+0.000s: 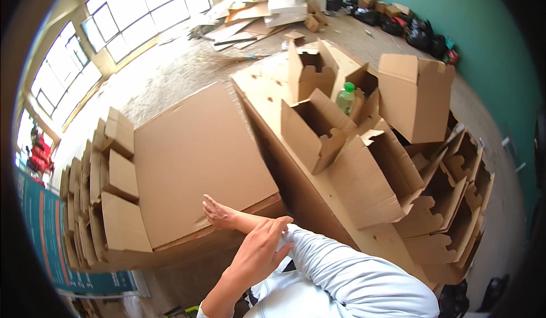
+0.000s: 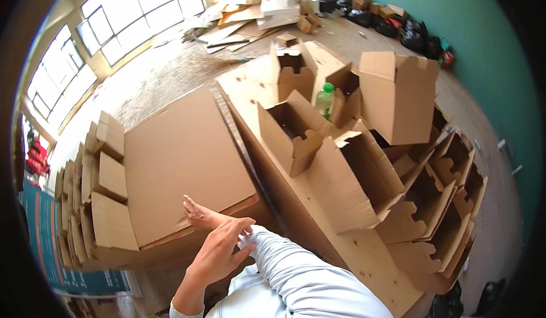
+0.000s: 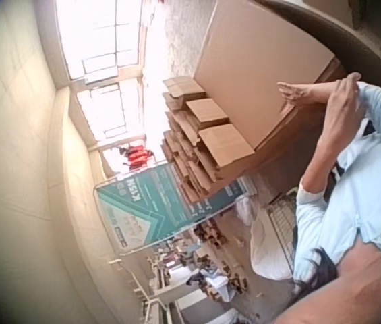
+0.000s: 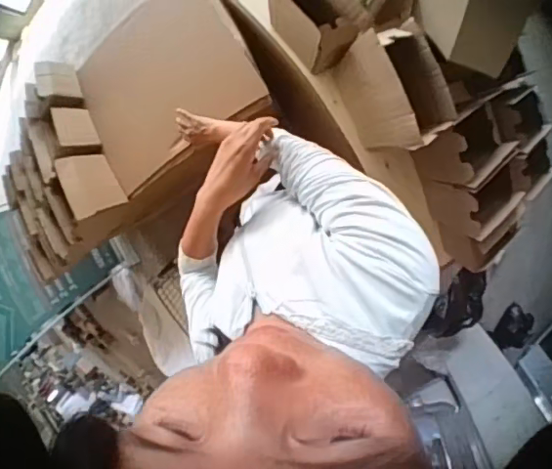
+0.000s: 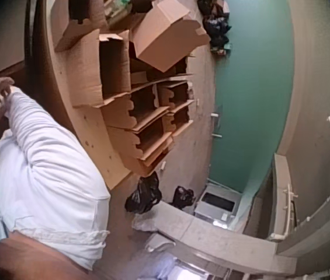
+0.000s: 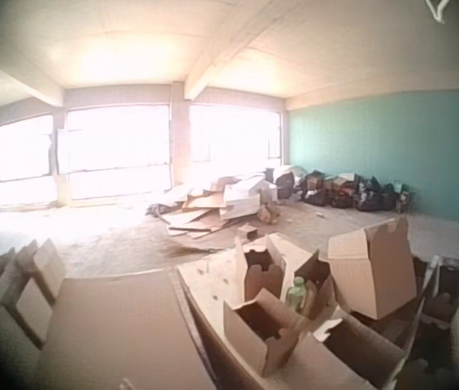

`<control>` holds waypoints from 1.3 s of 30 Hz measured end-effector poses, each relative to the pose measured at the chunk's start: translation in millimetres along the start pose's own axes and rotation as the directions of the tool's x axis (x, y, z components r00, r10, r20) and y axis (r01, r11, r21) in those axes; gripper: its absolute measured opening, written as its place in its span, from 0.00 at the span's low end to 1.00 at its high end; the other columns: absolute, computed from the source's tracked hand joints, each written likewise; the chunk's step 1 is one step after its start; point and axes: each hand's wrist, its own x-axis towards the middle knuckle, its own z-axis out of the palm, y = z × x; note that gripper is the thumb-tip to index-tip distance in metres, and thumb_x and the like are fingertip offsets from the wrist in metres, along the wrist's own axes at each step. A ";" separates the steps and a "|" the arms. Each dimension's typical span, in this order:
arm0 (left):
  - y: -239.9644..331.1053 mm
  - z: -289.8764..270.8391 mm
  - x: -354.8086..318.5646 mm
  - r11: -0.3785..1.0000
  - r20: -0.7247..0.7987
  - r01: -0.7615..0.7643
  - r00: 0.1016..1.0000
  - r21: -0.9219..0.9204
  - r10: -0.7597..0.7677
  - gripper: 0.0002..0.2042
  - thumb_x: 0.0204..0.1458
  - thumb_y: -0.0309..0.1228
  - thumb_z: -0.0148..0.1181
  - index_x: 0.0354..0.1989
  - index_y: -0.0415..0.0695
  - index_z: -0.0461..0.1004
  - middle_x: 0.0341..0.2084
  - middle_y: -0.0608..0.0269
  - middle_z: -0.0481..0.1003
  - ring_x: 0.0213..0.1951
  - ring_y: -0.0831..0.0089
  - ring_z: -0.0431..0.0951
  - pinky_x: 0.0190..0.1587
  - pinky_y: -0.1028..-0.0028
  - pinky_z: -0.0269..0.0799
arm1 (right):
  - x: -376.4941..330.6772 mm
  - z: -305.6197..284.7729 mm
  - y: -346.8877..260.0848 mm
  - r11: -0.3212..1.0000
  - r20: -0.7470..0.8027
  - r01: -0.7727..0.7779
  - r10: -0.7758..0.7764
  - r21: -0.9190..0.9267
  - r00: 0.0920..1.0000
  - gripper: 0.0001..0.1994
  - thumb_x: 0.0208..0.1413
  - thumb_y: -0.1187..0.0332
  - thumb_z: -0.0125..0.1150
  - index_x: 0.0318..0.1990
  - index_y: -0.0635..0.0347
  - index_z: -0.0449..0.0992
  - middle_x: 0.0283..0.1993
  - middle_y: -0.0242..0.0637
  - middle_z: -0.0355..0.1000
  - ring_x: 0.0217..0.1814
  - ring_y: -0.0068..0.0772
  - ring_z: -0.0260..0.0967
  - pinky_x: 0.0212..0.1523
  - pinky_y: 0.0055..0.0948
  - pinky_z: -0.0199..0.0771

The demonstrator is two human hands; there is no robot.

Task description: The person picks up plastic bottles from a shopping cart and places them one at a time into cardboard boxes on a table, then organizes the boxes on the table.

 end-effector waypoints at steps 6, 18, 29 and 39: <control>3.1 8.5 35.1 0.958 0.161 -0.259 0.958 0.122 0.238 0.14 0.46 0.20 0.57 0.42 0.38 0.68 0.28 0.56 0.72 0.33 0.59 0.72 0.35 0.67 0.70 | -18.0 5.1 48.0 0.994 0.030 -0.107 0.106 0.015 0.994 0.18 0.56 0.64 0.42 0.48 0.62 0.73 0.56 0.45 0.66 0.64 0.48 0.56 0.65 0.64 0.39; 24.1 40.6 53.2 0.842 0.113 -0.300 0.915 -0.449 0.386 0.12 0.42 0.15 0.60 0.37 0.37 0.71 0.26 0.60 0.72 0.28 0.70 0.74 0.32 0.75 0.72 | -37.2 -36.5 154.6 0.464 -0.089 -0.715 0.864 0.523 0.496 0.26 0.43 0.69 0.60 0.54 0.65 0.66 0.59 0.49 0.61 0.65 0.47 0.52 0.67 0.48 0.44; -46.7 36.2 70.4 0.881 -0.149 -0.010 0.987 -0.473 -0.068 0.12 0.45 0.17 0.60 0.39 0.37 0.73 0.29 0.60 0.77 0.32 0.75 0.78 0.37 0.78 0.74 | -214.8 -75.4 188.0 0.164 0.111 -0.969 0.976 0.186 0.187 0.05 0.43 0.72 0.59 0.27 0.59 0.68 0.26 0.39 0.72 0.36 0.40 0.71 0.41 0.35 0.70; -140.5 48.9 97.4 0.657 -0.089 0.334 0.848 -0.676 -0.523 0.10 0.57 0.29 0.52 0.40 0.33 0.70 0.28 0.57 0.76 0.31 0.75 0.76 0.35 0.78 0.74 | -214.6 -77.9 161.3 0.329 -0.098 -0.835 0.943 0.442 0.319 0.15 0.44 0.73 0.53 0.42 0.66 0.75 0.41 0.37 0.74 0.45 0.37 0.64 0.52 0.36 0.59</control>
